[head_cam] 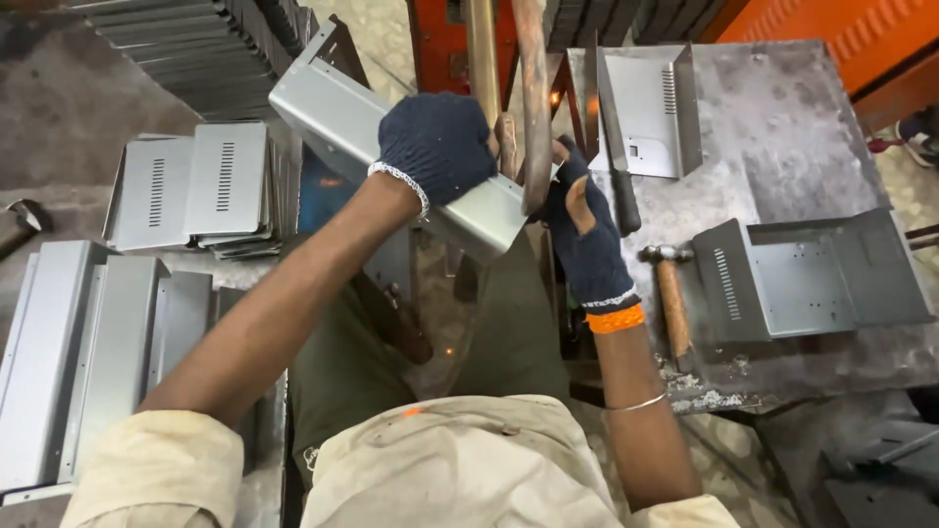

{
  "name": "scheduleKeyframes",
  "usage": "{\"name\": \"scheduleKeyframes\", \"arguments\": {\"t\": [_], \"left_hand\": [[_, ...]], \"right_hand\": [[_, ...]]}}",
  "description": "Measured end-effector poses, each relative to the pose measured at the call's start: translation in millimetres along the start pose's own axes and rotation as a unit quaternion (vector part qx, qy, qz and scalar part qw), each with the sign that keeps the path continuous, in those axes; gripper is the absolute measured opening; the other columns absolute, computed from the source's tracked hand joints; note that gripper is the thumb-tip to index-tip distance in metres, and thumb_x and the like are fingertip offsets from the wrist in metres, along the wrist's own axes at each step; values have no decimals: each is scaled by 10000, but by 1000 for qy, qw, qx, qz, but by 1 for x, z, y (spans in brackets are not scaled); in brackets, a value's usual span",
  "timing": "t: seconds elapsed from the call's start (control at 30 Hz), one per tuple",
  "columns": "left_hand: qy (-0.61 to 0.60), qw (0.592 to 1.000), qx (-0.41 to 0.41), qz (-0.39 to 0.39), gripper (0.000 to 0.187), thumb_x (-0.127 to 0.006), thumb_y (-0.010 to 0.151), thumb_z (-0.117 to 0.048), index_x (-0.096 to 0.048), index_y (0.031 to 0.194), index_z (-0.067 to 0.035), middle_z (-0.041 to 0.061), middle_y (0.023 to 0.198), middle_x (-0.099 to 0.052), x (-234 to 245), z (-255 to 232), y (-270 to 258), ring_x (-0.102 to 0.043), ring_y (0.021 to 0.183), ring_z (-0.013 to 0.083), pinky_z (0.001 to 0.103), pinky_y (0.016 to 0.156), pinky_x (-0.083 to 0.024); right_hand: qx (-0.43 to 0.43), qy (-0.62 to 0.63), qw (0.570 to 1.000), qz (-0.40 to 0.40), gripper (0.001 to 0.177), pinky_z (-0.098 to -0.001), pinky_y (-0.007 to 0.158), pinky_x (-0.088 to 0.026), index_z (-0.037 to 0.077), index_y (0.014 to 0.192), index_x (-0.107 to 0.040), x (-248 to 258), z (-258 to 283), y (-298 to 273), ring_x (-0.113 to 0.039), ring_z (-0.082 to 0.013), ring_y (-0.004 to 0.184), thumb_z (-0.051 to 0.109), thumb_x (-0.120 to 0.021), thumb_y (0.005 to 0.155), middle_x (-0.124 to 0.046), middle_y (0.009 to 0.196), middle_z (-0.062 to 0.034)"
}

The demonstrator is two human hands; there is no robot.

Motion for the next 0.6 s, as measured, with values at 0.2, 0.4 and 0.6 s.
{"name": "scheduleKeyframes", "arguments": {"t": [0.2, 0.4, 0.6], "left_hand": [[24, 999, -5, -35, 263, -686, 784, -337, -783, 723, -100, 149, 638, -709, -2, 0, 0, -636, 459, 376, 465, 475, -507], [-8, 991, 78, 105, 221, -675, 802, -376, -784, 759, -188, 114, 656, -708, -7, -9, -38, -744, 719, 395, 458, 609, -577], [17, 979, 134, 152, 284, -626, 870, -440, -794, 755, -242, 64, 606, -705, -3, -25, -84, -757, 691, 322, 366, 608, -566]], "right_hand": [[55, 85, 995, 24, 950, -412, 1238, -278, -80, 1515, -382, -6, -9, 13, -415, -288, 1418, 731, -393, 1020, -435, 1553, -198], [-6, -14, 998, -69, 527, -306, 864, -567, -17, 1458, -483, 4, 59, -23, -621, -177, 1030, 350, -464, 1080, -603, 1364, -168], [-341, -642, 667, -162, 1158, -547, 1173, -265, 176, 1626, -210, 202, -223, -145, -313, -379, 1470, 773, -677, 752, -309, 1602, -172]]}}
Point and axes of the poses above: each hand's wrist, its own y-axis towards the middle knuckle, its own x-axis out of the back of the hand, z = x × y, the point moved 4 cm from there along y, towards the middle knuckle
